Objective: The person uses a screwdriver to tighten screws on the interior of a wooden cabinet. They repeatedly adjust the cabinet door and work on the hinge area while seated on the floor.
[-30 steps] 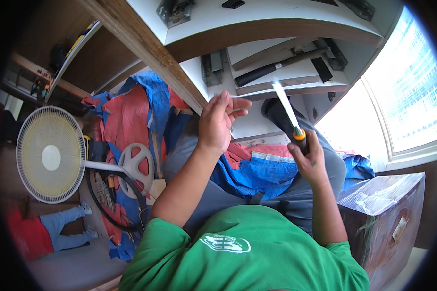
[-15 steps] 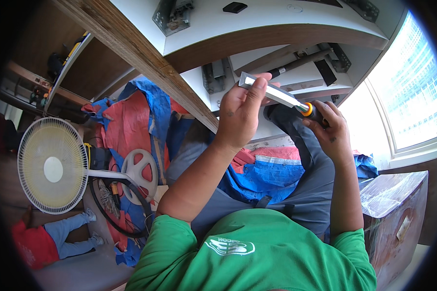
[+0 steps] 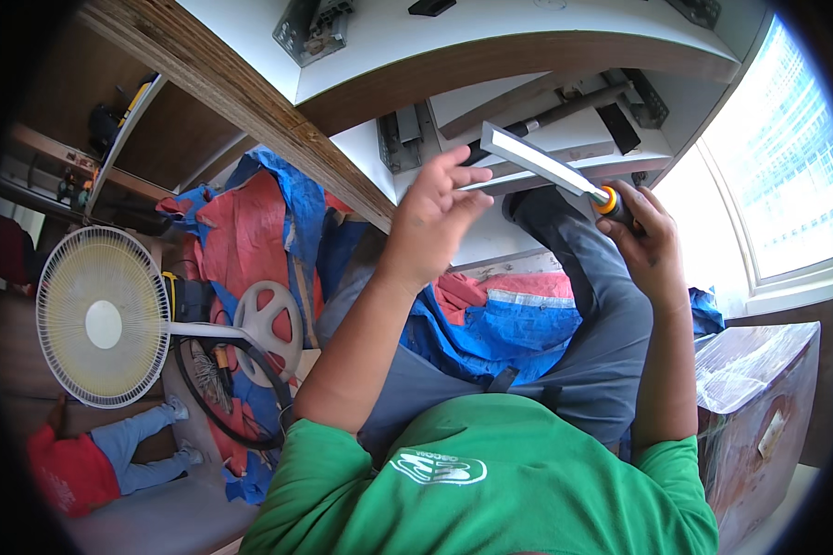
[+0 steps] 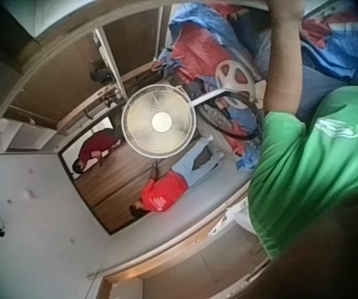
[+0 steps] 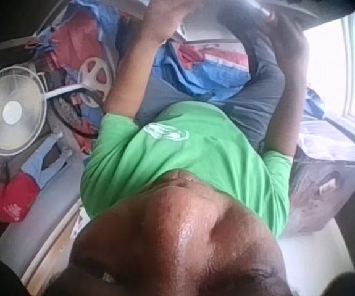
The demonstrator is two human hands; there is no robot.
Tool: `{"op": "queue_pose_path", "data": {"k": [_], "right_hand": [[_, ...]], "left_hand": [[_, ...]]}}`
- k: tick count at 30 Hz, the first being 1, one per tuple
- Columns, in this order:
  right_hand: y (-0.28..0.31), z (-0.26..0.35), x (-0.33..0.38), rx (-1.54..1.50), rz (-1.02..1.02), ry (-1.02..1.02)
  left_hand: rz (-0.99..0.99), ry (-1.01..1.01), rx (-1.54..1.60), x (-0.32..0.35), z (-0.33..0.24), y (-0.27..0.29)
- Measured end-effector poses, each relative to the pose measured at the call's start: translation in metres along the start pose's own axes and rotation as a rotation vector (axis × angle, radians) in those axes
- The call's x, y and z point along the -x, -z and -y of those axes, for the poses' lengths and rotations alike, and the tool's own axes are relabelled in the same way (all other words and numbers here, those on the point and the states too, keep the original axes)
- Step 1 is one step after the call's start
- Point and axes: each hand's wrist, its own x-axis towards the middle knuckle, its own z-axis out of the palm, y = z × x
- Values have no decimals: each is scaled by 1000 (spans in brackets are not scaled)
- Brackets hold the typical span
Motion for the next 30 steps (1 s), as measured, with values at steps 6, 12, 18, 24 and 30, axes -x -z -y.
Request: {"op": "queue_pose_path", "data": {"k": [6, 12, 18, 24, 30], "right_hand": [[6, 13, -21, 19, 52, -10], [11, 21, -48, 207, 71, -16], [6, 20, -66, 314, 51, 59], [5, 20, -75, 306, -5, 126], [7, 23, -75, 313, 28, 93]], "left_hand": [[164, 18, -236, 3, 4, 3], [225, -83, 52, -17, -14, -21], [176, -42, 123, -37, -28, -40], [100, -52, 108, -49, -35, -44], [74, -2, 76, -54, -37, -50]]}}
